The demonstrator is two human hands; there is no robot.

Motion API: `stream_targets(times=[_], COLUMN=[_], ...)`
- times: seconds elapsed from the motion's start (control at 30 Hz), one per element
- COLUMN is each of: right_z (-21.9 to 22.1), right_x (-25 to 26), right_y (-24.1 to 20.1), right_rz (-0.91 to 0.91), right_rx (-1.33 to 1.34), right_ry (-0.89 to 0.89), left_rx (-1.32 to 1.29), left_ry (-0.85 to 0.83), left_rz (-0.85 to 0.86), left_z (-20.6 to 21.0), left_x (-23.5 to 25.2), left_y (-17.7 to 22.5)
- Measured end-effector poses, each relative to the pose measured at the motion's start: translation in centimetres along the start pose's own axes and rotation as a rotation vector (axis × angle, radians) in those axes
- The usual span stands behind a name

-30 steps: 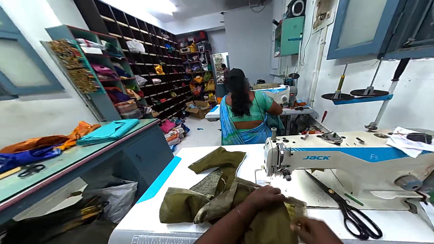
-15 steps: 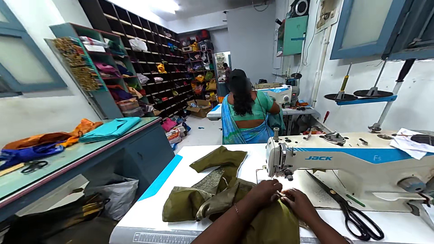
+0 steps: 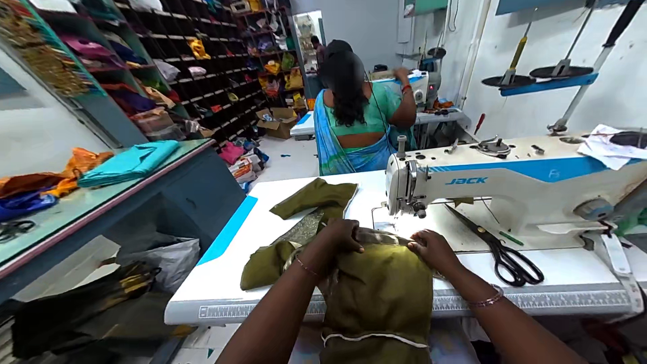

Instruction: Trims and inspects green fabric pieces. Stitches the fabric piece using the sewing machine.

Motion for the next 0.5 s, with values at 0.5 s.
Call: stream_targets(times=[0.5], right_z=[-0.6], right_x=[-0.4], right_y=[-0.5], right_rz=[-0.066], right_rx=[0.048], right_ry=[0.047], left_rx=[-0.070], left_ry=[0.131], left_rz=[0.304], left_z=[0.5], left_x=[1.2], left_y=[9.0])
Point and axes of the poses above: each hand's wrist, its own x-axis towards the middle knuckle, its own z-axis out of the palm, y = z × x, the point moved 7 cm from there along x, towards the middle knuckle
